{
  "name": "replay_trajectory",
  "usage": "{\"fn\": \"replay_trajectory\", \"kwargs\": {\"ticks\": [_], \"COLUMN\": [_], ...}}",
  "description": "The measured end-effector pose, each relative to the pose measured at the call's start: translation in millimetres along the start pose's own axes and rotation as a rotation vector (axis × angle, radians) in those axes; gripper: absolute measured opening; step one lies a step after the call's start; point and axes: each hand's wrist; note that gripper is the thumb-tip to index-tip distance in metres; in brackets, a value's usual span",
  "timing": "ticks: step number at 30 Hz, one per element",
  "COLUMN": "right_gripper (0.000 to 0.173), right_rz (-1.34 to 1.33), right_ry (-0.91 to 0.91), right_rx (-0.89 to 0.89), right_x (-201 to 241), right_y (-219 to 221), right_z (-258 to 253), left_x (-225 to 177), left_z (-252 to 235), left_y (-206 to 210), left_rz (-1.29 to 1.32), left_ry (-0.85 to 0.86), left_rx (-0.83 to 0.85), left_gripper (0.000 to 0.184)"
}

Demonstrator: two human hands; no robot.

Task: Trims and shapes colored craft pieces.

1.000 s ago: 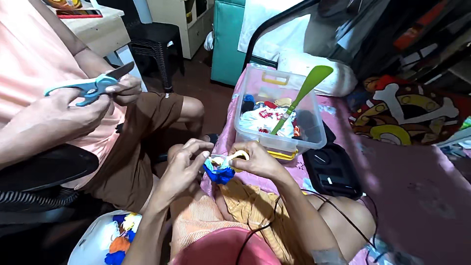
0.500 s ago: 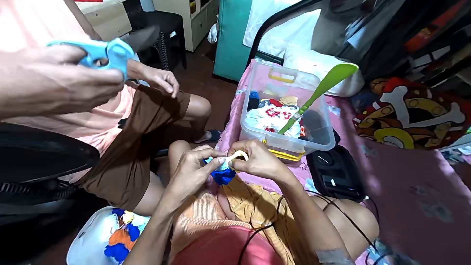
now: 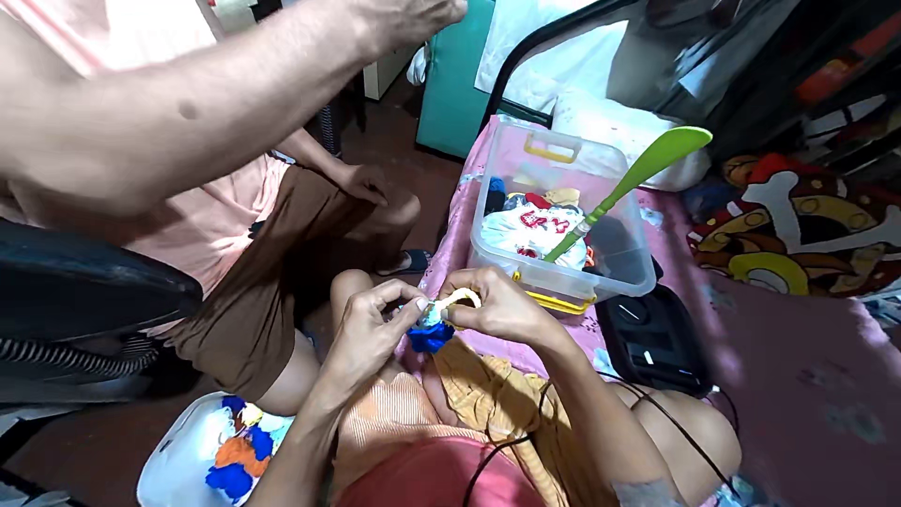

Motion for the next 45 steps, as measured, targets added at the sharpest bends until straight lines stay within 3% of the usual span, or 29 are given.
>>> {"fn": "replay_trajectory", "kwargs": {"ticks": [9,15,17,19,21,22,24,26,28,33,38,42,45], "right_gripper": [0.013,0.017,0.041,0.060,0.059,0.051,0.029,0.018,0.017,0.021,0.034,0.070,0.084], "right_rz": [-0.063,-0.112,-0.098,0.068,0.267,0.286,0.154,-0.130,-0.254,-0.125,0.263,0.366,0.383], "right_ry": [0.017,0.046,0.020,-0.057,-0.141,-0.183,-0.277,-0.347,-0.374,-0.215,-0.083,-0.091,-0.090], "right_rx": [0.003,-0.014,-0.121,-0.360,-0.534,-0.542,-0.452,-0.311,-0.252,-0.395,-0.266,-0.111,-0.071], "right_x": [0,-1,-3,-4,6,15,34,46,46,10,-36,-42,-28], "right_y": [-3,-1,-3,-9,-18,-20,-15,-8,-5,-18,-19,6,23], "right_z": [-3,-7,-12,-20,-24,-24,-17,-12,-7,-32,-71,-81,-86], "left_x": [-1,2,3,6,5,5,7,13,20,20,24,30,34], "left_z": [-2,-1,0,0,1,2,5,4,5,12,16,17,17], "left_y": [7,8,9,10,11,11,11,9,9,10,18,22,23], "left_rz": [0.305,0.329,0.301,0.279,0.259,0.251,0.246,0.232,0.210,0.198,0.177,0.170,0.169], "left_ry": [-0.096,-0.087,-0.076,-0.083,-0.112,-0.133,-0.182,-0.198,-0.199,-0.221,-0.184,-0.179,-0.179], "left_rx": [-0.021,-0.076,-0.116,-0.150,-0.192,-0.209,-0.228,-0.240,-0.238,-0.184,-0.138,-0.111,-0.106], "left_gripper": [0.011,0.011,0.010,0.010,0.010,0.010,0.010,0.009,0.008,0.006,0.006,0.005,0.005]}}
Point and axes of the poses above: each hand's wrist, its own z-axis away from the middle knuckle, its own y-axis out of the palm, x = y × z, and after that the axes turned 5 degrees about -y, right-handed
